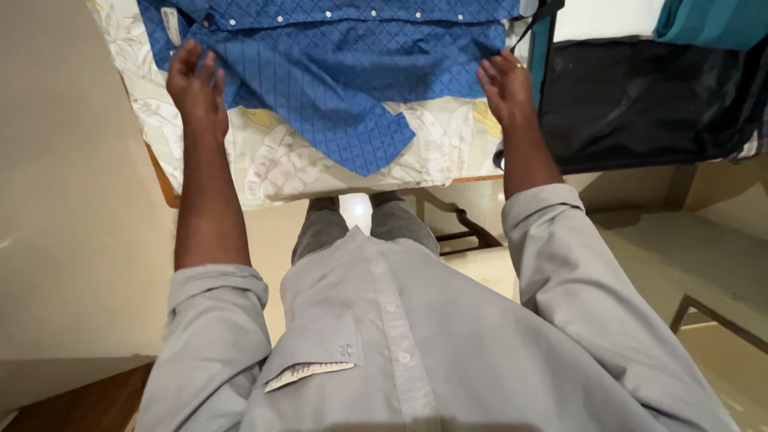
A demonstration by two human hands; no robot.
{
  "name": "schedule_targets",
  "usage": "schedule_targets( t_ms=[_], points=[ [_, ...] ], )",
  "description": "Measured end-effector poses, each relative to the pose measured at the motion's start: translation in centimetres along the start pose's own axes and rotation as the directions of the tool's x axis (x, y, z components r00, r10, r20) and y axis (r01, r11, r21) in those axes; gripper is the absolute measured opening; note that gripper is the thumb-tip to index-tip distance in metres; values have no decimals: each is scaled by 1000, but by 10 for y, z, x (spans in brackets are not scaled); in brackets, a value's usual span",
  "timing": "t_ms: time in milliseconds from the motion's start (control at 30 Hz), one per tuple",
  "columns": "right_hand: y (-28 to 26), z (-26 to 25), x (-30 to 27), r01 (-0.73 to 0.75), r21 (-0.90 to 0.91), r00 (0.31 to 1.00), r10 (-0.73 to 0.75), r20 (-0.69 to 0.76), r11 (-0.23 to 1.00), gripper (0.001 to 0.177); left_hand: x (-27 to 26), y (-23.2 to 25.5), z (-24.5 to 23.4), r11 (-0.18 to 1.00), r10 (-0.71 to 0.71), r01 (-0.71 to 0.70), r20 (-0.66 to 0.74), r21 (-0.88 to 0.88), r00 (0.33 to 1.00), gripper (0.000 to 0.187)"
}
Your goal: The person picks up a blue patterned shirt from a pile of clothes on a bed, then buttons it up one by one while holding it. After buttoning, the person lays the shirt flat on the bed and smooths it out.
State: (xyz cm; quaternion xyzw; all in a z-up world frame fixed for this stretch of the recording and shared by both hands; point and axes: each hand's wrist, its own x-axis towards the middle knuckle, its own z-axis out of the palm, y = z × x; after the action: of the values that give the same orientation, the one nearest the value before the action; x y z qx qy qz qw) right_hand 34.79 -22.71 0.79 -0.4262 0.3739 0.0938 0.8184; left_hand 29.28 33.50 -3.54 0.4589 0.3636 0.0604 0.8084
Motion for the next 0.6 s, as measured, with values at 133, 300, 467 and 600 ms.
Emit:
schedule_targets(
  t_ms=[133, 300, 467, 600],
  points=[
    [17, 2, -4, 3, -251, 1000, 0, 13, 968, 46, -9, -8, 16, 962, 30, -33, 15, 270, 999, 36],
    [70, -11, -32, -9, -604, 986, 109, 129, 797, 32, -56, -52, -7, 929, -192, 192, -32, 315, 981, 31],
    [116, -15, -75, -101, -757, 945, 300, 130, 646, 34, -128, -84, -36, 843, -404, 403, -75, 358, 912, 31],
    [135, -6, -98, -68, -823, 915, 364, 174, 564, 39, -162, -88, -45, 821, -477, 441, 14, 363, 879, 30]
  ],
)
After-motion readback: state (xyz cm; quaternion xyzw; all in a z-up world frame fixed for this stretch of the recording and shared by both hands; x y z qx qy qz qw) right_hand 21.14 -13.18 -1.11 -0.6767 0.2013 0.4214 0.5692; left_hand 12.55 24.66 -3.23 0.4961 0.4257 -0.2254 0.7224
